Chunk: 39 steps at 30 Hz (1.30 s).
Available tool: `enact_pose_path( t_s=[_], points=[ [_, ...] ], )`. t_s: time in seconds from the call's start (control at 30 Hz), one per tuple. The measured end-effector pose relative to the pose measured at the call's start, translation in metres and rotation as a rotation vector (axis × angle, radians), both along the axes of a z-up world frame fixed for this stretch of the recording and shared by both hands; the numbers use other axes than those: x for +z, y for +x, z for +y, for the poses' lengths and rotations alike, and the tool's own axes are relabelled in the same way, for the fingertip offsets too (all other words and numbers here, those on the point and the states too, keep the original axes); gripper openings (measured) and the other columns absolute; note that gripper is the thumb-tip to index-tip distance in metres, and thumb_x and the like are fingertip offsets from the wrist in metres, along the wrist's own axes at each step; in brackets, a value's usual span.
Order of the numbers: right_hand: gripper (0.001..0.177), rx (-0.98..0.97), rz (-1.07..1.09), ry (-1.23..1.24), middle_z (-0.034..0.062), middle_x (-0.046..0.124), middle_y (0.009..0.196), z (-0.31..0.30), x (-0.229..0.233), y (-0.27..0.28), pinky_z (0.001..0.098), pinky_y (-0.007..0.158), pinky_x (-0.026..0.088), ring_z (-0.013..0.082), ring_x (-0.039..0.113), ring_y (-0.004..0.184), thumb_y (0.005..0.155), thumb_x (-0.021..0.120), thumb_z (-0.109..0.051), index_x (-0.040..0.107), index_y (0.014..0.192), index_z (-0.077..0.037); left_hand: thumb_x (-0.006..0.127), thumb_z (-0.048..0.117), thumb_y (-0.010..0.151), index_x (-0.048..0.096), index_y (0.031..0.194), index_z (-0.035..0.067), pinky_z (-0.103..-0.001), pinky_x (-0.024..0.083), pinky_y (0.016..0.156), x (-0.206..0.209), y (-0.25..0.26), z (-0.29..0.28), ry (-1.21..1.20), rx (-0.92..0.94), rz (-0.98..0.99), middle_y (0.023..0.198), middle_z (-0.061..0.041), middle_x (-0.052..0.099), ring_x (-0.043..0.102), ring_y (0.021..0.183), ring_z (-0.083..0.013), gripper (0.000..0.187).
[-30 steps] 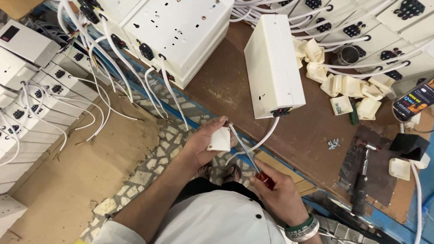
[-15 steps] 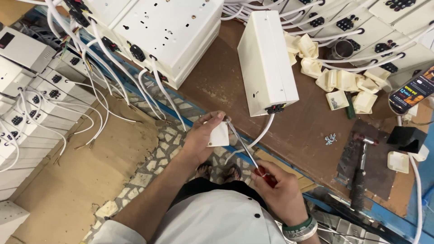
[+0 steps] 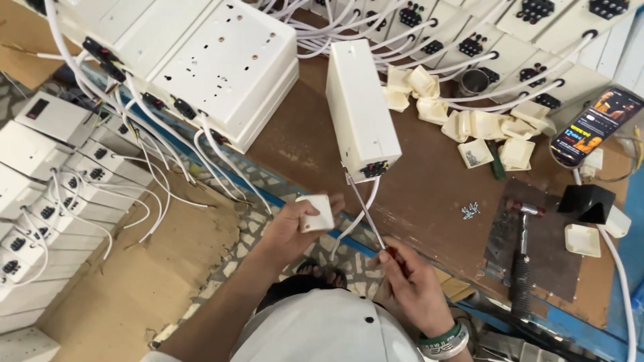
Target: Assembling and securing internal components and covers of electrical boxes using a screwdriver.
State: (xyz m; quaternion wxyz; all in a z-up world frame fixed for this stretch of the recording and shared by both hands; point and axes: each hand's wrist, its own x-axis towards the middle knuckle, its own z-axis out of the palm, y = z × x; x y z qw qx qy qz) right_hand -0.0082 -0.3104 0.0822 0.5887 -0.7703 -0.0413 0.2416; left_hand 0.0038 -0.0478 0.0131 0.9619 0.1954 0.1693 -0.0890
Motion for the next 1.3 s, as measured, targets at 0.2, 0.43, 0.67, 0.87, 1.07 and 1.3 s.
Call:
enact_pose_path(
  t_s=[0.2, 0.43, 0.67, 0.87, 1.07, 1.3],
  points=[
    [0.038, -0.071, -0.004, -0.003, 0.0033, 0.076, 0.085, -0.031, -0.012, -0.006, 0.0239, 0.051, 0.048, 0.0065, 0.054, 0.057, 0.097, 0.060, -0.016, 0.061, 0.133, -0.003, 0.049, 0.036, 0.102, 0.049, 0.136, -0.005, -0.054, 0.061, 0.090, -0.020, -0.017, -0.012, 0.180, -0.242, 0.261, 0.124, -0.021, 0.066, 0.066, 0.116, -0.0373, 0.054],
    [0.031, -0.149, 0.037, -0.114, 0.0051, 0.070, 0.076, -0.066, -0.006, -0.021, 0.0275, 0.050, 0.045, 0.0094, 0.054, 0.055, 0.097, 0.063, -0.015, 0.066, 0.124, 0.000, 0.053, 0.037, 0.101, 0.055, 0.138, 0.013, -0.044, 0.064, 0.090, 0.023, -0.005, -0.041, 0.181, -0.240, 0.158, 0.127, -0.013, 0.068, 0.068, 0.115, -0.0342, 0.045],
    [0.039, -0.280, 0.139, -0.179, 0.0062, 0.064, 0.068, -0.089, -0.026, -0.031, 0.0289, 0.049, 0.046, 0.0113, 0.056, 0.054, 0.093, 0.066, -0.013, 0.063, 0.130, 0.000, 0.056, 0.029, 0.096, 0.061, 0.132, 0.005, -0.045, 0.065, 0.085, 0.011, 0.023, -0.051, 0.214, -0.276, 0.168, 0.129, -0.015, 0.069, 0.070, 0.113, -0.0336, 0.043],
    [0.046, -0.266, 0.187, -0.243, 0.0073, 0.065, 0.073, -0.080, -0.009, -0.030, 0.0295, 0.051, 0.048, 0.0120, 0.057, 0.057, 0.091, 0.072, -0.015, 0.062, 0.134, -0.002, 0.051, 0.038, 0.099, 0.059, 0.127, 0.001, -0.042, 0.067, 0.077, 0.009, 0.030, -0.059, 0.132, -0.292, 0.359, 0.113, -0.025, 0.070, 0.074, 0.102, -0.0407, 0.047],
    [0.048, -0.178, 0.096, -0.372, 0.0070, 0.070, 0.080, -0.087, -0.014, -0.031, 0.0286, 0.055, 0.054, 0.0106, 0.062, 0.061, 0.089, 0.074, -0.016, 0.061, 0.134, -0.004, 0.042, 0.049, 0.099, 0.067, 0.128, 0.009, -0.030, 0.058, 0.048, -0.042, 0.031, -0.047, 0.016, -0.550, 0.290, 0.101, -0.017, 0.076, 0.074, 0.075, -0.0273, 0.056],
    [0.051, -0.178, 0.148, -0.331, 0.0064, 0.072, 0.084, -0.091, -0.009, -0.029, 0.0302, 0.052, 0.052, 0.0120, 0.060, 0.059, 0.089, 0.075, -0.015, 0.065, 0.138, -0.009, 0.059, 0.039, 0.097, 0.063, 0.133, 0.008, -0.036, 0.067, 0.077, -0.011, 0.034, -0.054, 0.231, -0.439, 0.230, 0.103, -0.014, 0.069, 0.072, 0.089, -0.0250, 0.047]
  ],
)
